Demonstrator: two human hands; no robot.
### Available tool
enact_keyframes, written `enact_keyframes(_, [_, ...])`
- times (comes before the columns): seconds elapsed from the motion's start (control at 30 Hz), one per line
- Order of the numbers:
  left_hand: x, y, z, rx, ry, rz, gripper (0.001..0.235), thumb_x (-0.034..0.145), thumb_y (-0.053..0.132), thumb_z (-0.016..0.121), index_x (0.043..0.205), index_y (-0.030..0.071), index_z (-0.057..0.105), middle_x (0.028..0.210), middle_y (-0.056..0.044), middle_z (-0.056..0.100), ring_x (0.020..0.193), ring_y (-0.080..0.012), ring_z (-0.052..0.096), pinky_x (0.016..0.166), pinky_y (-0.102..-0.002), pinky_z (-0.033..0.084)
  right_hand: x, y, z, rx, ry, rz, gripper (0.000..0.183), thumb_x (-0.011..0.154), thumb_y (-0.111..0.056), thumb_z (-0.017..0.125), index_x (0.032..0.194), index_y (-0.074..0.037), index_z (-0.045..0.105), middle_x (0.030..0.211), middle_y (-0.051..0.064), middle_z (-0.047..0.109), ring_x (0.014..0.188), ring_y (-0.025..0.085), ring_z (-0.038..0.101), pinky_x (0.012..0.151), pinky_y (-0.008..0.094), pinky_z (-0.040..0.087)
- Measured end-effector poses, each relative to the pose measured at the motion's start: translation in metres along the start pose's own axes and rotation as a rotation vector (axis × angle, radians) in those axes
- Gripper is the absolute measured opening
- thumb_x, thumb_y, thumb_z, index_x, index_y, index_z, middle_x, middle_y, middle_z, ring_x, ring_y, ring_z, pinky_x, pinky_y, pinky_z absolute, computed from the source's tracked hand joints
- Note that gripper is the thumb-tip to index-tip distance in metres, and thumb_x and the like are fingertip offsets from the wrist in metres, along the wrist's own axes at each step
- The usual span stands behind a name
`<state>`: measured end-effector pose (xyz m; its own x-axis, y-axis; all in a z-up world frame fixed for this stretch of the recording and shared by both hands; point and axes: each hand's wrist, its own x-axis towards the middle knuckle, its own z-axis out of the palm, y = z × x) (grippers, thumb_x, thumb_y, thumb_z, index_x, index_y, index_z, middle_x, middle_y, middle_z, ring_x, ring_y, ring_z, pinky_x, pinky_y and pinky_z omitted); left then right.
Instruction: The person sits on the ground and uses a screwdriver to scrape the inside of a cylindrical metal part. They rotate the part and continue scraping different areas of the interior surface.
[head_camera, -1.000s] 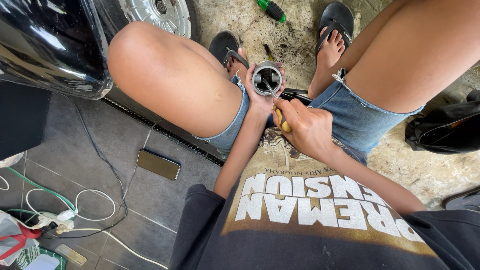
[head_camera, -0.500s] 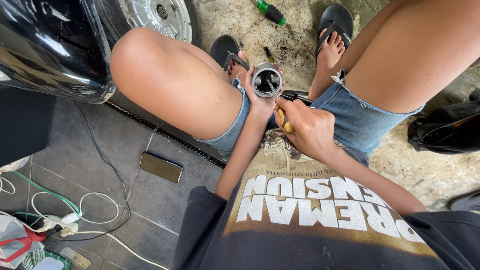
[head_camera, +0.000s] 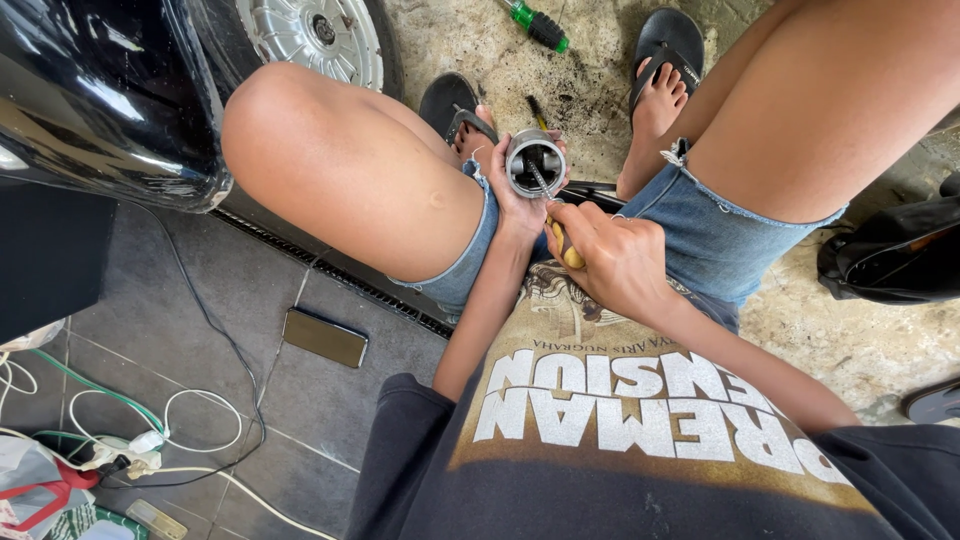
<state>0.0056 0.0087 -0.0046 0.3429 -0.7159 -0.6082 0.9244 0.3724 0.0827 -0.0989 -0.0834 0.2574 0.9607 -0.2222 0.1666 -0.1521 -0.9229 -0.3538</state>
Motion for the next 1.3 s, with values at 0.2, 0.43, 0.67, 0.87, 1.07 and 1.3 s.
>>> enact_keyframes(0.2, [0.001, -0.001, 0.011, -0.044, 0.018, 0.08, 0.075, 0.094, 0.061, 0.057, 0.123, -0.009, 0.062, 0.098, -0.029, 0.068, 0.077, -0.0435, 0.074, 0.058, -0.052, 0.065, 0.002, -0.005, -0.016, 0.164, -0.052, 0.062, 0.017, 0.099, -0.028, 0.063, 0.114, -0.02, 0.067, 0.077, -0.002, 0.059, 0.055, 0.021, 0.067, 0.056, 0.03, 0.055])
enact_keyframes(0.43, [-0.01, -0.004, 0.034, -0.143, 0.236, 0.221, 0.053, 0.094, 0.049, 0.071, 0.116, 0.002, 0.068, 0.114, -0.023, 0.072, 0.096, -0.0383, 0.074, 0.088, -0.052, 0.062, 0.004, 0.003, -0.064, 0.364, -0.041, 0.195, 0.02, 0.094, -0.022, 0.077, 0.112, -0.015, 0.075, 0.077, 0.002, 0.071, 0.066, 0.027, 0.072, 0.061, 0.031, 0.055])
enact_keyframes(0.67, [-0.047, 0.019, 0.109, -0.172, 0.448, 0.161, 0.062, 0.083, 0.051, 0.08, 0.122, 0.006, 0.064, 0.122, -0.017, 0.069, 0.111, -0.0327, 0.068, 0.088, -0.051, 0.062, 0.003, 0.011, -0.107, 0.562, 0.083, 0.341, 0.023, 0.09, -0.007, 0.084, 0.11, -0.001, 0.074, 0.094, 0.014, 0.076, 0.078, 0.025, 0.073, 0.068, 0.03, 0.057])
enact_keyframes(0.87, [-0.09, 0.057, 0.189, 0.337, 0.153, 0.508, 0.047, 0.091, 0.042, 0.073, 0.126, 0.011, 0.066, 0.115, -0.011, 0.068, 0.101, -0.0204, 0.067, 0.079, -0.033, 0.06, -0.011, 0.037, -0.116, 0.555, 0.328, 0.237, 0.03, 0.088, 0.003, 0.087, 0.107, 0.014, 0.067, 0.105, 0.026, 0.074, 0.087, 0.026, 0.074, 0.079, 0.029, 0.058])
enact_keyframes(1.07, [-0.1, 0.077, 0.203, 1.515, 0.07, 0.913, 0.054, 0.098, 0.041, 0.071, 0.141, 0.016, 0.052, 0.137, -0.011, 0.054, 0.128, -0.0292, 0.059, 0.113, -0.044, 0.05, -0.012, 0.056, -0.092, 0.539, 0.391, 0.253, 0.029, 0.094, 0.001, 0.088, 0.11, 0.013, 0.066, 0.107, 0.026, 0.073, 0.091, 0.029, 0.073, 0.083, 0.034, 0.059])
enact_keyframes(1.3, [-0.059, 0.035, 0.136, 1.89, 0.291, 1.05, 0.068, 0.07, 0.005, 0.096, 0.122, 0.011, 0.053, 0.122, -0.013, 0.047, 0.116, -0.0344, 0.052, 0.092, -0.047, 0.054, -0.013, 0.059, -0.068, 0.765, 0.322, 0.333, 0.028, 0.095, 0.004, 0.083, 0.111, 0.01, 0.061, 0.114, 0.028, 0.07, 0.102, 0.03, 0.072, 0.09, 0.032, 0.06])
